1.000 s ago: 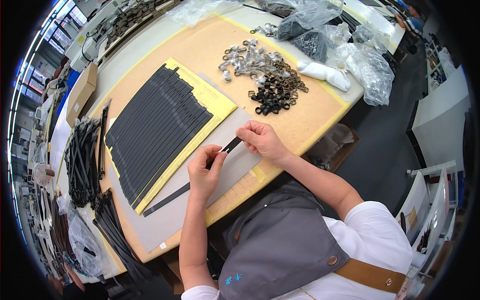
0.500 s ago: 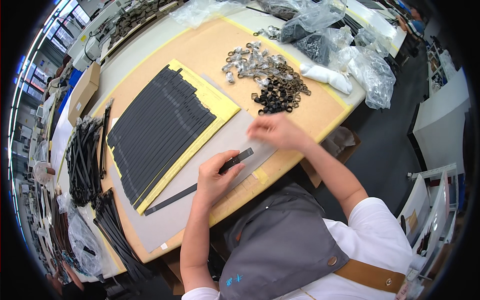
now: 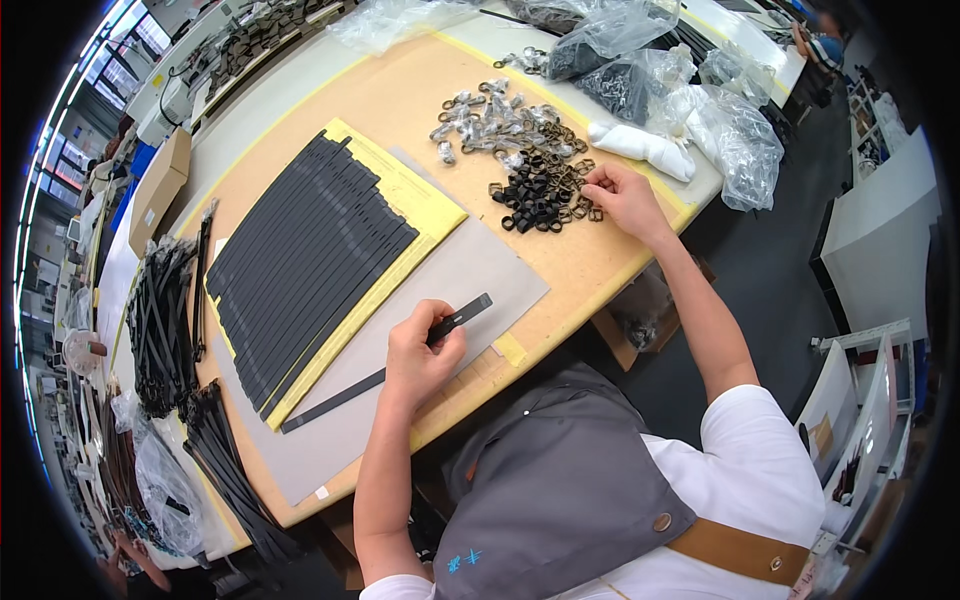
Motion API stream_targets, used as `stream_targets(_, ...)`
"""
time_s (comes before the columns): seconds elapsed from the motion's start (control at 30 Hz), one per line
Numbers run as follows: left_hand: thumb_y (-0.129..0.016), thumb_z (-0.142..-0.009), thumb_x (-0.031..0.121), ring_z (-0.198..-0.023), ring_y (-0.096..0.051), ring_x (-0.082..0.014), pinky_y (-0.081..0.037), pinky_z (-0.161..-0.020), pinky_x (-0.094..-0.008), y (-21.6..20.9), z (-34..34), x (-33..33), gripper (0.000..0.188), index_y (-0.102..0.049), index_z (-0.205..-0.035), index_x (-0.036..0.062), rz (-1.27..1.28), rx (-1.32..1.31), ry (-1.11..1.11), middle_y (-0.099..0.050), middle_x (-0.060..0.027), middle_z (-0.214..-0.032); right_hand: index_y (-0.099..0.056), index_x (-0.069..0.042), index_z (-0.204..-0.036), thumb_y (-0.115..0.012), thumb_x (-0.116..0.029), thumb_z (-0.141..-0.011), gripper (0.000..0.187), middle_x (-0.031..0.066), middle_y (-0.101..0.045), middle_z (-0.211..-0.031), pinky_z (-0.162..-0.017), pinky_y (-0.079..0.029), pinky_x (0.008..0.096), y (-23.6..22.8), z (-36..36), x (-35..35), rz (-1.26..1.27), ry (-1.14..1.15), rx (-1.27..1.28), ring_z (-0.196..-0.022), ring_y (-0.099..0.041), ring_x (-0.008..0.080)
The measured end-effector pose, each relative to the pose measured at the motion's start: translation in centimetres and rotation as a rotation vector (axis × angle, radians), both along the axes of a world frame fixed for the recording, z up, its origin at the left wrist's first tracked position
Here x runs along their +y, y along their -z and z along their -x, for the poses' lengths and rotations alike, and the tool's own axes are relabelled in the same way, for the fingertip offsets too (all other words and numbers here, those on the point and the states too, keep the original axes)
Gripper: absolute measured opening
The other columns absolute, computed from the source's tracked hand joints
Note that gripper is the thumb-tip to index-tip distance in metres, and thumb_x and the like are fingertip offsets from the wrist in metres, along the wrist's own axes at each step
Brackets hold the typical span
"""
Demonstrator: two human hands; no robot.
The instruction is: The person assembles black leather belt straps by attaching metal buckles to the ends. They pick up a strap and a buckle, align the buckle with the strap's end, and press it into place. The person repeats this process for multiple straps, stacking the finished items on the table.
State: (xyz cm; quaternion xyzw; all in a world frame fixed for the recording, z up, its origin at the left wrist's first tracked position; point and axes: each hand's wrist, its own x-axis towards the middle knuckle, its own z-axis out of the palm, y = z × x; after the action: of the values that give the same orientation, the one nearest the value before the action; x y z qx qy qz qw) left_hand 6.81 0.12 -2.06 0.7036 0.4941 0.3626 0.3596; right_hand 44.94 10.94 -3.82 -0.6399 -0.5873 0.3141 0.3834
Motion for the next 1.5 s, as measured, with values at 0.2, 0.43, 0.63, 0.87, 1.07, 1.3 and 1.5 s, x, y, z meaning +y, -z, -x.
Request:
stream_targets(0.2,-0.071,-0.085,0.005,-0.060,-0.051,-0.0117,-0.045,-0.059,-0.0273,0.0,-0.2,0.2,0.019,-0.062,-0.100,0.0008,0.011,-0.002,-0.011,-0.056,-0.0049,-0.068,-0.071,-0.004,-0.102,-0.078,-0.017,-0.094,0.017,-0.0035,-0.067,-0.084,-0.060,-0.043,0.0209,0.0,-1.7,-2.0,-0.038,-0.098,0.162,-0.069,-0.056,0.0024)
stream_targets(0.43,-0.070,-0.082,0.004,-0.059,-0.050,-0.0119,-0.044,-0.058,-0.0275,0.1,-0.2,0.2,0.019,-0.059,-0.097,0.0006,0.017,0.011,0.003,-0.054,-0.0051,-0.067,-0.070,-0.003,-0.102,-0.077,-0.020,-0.095,0.020,-0.0018,-0.070,-0.086,-0.063,-0.046,0.0227,-1.3,-2.0,-4.5,0.157,-0.185,0.174,-0.071,-0.058,0.0044)
stream_targets(0.63,-0.069,-0.081,0.003,-0.058,-0.050,-0.0125,-0.044,-0.057,-0.0278,0.0,-0.1,0.2,0.019,-0.058,-0.097,0.0006,0.005,0.012,0.024,-0.053,-0.0051,-0.066,-0.069,-0.006,-0.100,-0.072,-0.020,-0.098,0.014,0.0008,-0.073,-0.090,-0.062,-0.044,0.0202,-2.6,-0.1,-5.6,0.234,-0.223,0.421,-0.068,-0.057,0.0031)
stream_targets(0.87,-0.067,-0.081,0.003,-0.058,-0.048,-0.0123,-0.043,-0.057,-0.0283,0.0,-0.1,0.3,0.018,-0.058,-0.097,0.0005,0.031,0.004,0.004,-0.052,-0.0045,-0.066,-0.070,-0.002,-0.093,-0.072,-0.025,-0.094,0.022,0.0022,-0.069,-0.073,-0.063,-0.049,0.0274,-4.1,2.9,-6.5,0.271,-0.297,-0.430,-0.067,-0.061,0.0103)
stream_targets(1.07,-0.067,-0.081,0.003,-0.058,-0.048,-0.0126,-0.043,-0.057,-0.0283,-0.4,0.0,0.2,0.018,-0.058,-0.097,0.0004,0.037,0.012,0.008,-0.052,-0.0049,-0.066,-0.073,-0.003,-0.100,-0.073,-0.010,-0.094,0.009,0.0062,-0.069,-0.090,-0.077,-0.054,0.0348,-5.8,1.9,-5.8,0.100,-0.551,-0.291,-0.086,-0.068,0.0227)
stream_targets(1.3,-0.066,-0.081,0.003,-0.059,-0.048,-0.0132,-0.043,-0.057,-0.0282,-0.3,0.0,0.3,0.018,-0.058,-0.097,0.0005,0.016,0.011,0.027,-0.052,-0.0060,-0.068,-0.073,-0.006,-0.100,-0.074,-0.008,-0.092,0.009,0.0060,-0.067,-0.098,-0.083,-0.054,0.0378,-5.0,1.3,-4.3,-0.018,-0.814,-0.436,-0.094,-0.068,0.0258)
stream_targets(1.5,-0.066,-0.082,0.003,-0.060,-0.048,-0.0129,-0.043,-0.057,-0.0282,-0.3,-0.1,0.3,0.017,-0.059,-0.097,0.0008,0.040,-0.026,0.041,-0.052,-0.0057,-0.068,-0.067,-0.004,-0.098,-0.075,-0.012,-0.091,0.013,0.0089,-0.065,-0.094,-0.082,-0.053,0.0379,-5.8,1.9,-3.7,0.179,-0.805,-0.458,-0.092,-0.067,0.0269)
